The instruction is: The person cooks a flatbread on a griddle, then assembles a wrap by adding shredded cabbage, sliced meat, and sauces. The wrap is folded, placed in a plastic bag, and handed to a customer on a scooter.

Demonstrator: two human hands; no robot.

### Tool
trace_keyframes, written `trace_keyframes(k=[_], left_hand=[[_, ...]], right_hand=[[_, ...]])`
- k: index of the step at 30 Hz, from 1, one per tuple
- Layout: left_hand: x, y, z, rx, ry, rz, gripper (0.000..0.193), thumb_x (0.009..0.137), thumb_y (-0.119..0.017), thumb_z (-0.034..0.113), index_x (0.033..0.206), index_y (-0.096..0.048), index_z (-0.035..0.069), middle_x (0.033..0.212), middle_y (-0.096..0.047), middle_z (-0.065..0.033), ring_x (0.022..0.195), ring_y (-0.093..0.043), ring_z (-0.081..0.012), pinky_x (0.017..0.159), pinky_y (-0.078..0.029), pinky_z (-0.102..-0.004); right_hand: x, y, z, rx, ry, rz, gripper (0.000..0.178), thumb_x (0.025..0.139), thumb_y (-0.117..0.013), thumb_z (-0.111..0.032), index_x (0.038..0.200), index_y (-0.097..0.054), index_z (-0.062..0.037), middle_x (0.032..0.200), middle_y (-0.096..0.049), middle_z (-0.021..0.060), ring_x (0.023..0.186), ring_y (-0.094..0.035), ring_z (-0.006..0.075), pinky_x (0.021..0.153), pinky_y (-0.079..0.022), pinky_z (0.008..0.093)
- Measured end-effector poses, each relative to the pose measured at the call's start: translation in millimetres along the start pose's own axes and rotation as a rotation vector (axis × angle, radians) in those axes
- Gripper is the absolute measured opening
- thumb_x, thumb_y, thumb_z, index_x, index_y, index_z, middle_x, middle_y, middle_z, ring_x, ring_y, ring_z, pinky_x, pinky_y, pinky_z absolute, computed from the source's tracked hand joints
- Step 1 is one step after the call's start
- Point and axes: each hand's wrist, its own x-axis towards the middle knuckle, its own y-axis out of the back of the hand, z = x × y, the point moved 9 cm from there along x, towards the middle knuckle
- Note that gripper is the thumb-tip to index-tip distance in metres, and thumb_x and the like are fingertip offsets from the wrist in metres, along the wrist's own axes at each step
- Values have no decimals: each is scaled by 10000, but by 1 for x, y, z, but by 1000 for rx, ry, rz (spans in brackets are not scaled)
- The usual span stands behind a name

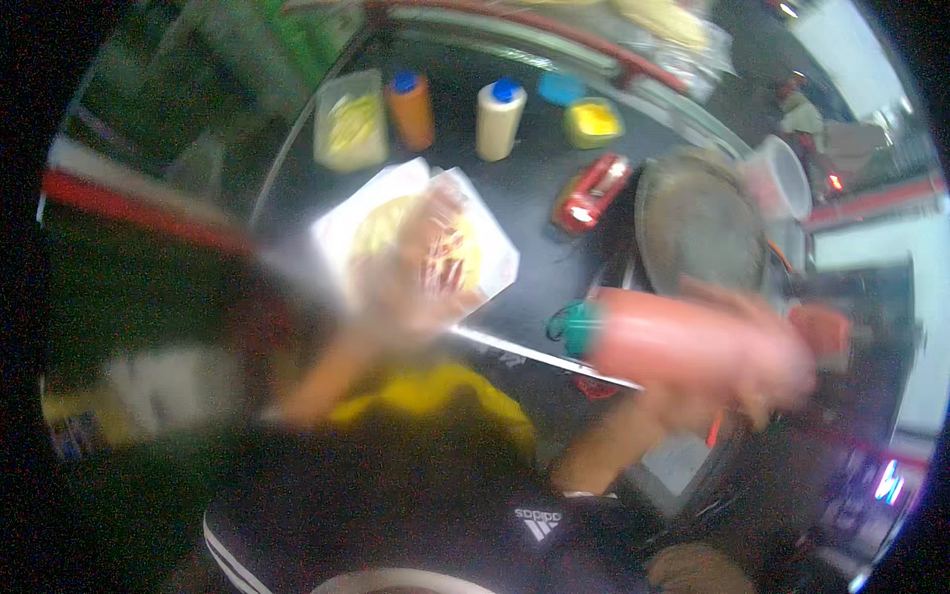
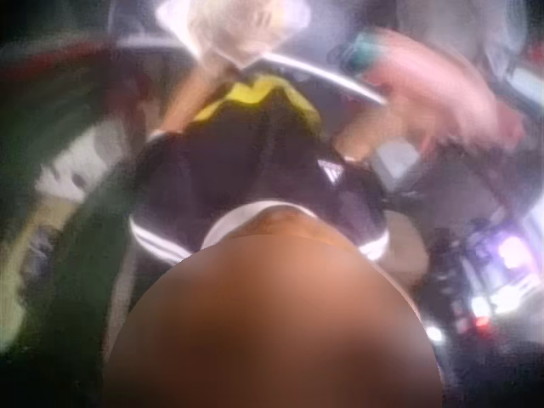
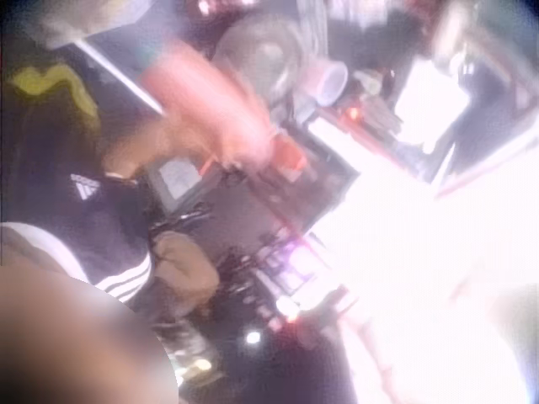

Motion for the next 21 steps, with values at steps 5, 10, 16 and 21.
trace_keyframes(k=[5, 10, 16, 21], left_hand=[[-73, 164, -49, 164, 270, 573, 561, 957, -660, -111, 1499, -581, 8, 1674, -492, -227, 1447, -613, -333, 1216, -533, -463], [-124, 211, -39, 519, 316, 604, 460, 984, -672, -104, 1430, -628, 1, 1611, -551, -205, 1277, -722, -254, 1103, -610, -400], [-135, 216, -34, 580, 338, 633, 398, 994, -674, -88, 1382, -669, -2, 1582, -588, -188, 1227, -738, -233, 1055, -613, -371], [-160, 231, -32, 575, 385, 690, 368, 1008, -665, -69, 1369, -688, 2, 1527, -637, -176, 1176, -752, -224, 1043, -599, -354]], right_hand=[[-33, -37, 8, 240, -255, 63, 490, 956, -838, -215, 1335, -625, 11, 1249, -733, 203, 1146, -724, 337, 1110, -565, 459], [-79, -184, 50, 406, -398, -266, 610, 901, -933, -116, 1351, -536, -4, 1248, -748, 199, 1213, -747, 359, 1104, -571, 494], [-99, -269, 41, 353, -305, -470, 535, 873, -955, -86, 1277, -615, 2, 1172, -787, 172, 1137, -755, 258, 1063, -555, 382], [-67, -200, 33, 88, -186, -412, 396, 855, -973, -148, 1121, -733, 21, 1106, -798, 152, 1069, -756, 259, 1046, -553, 412]])
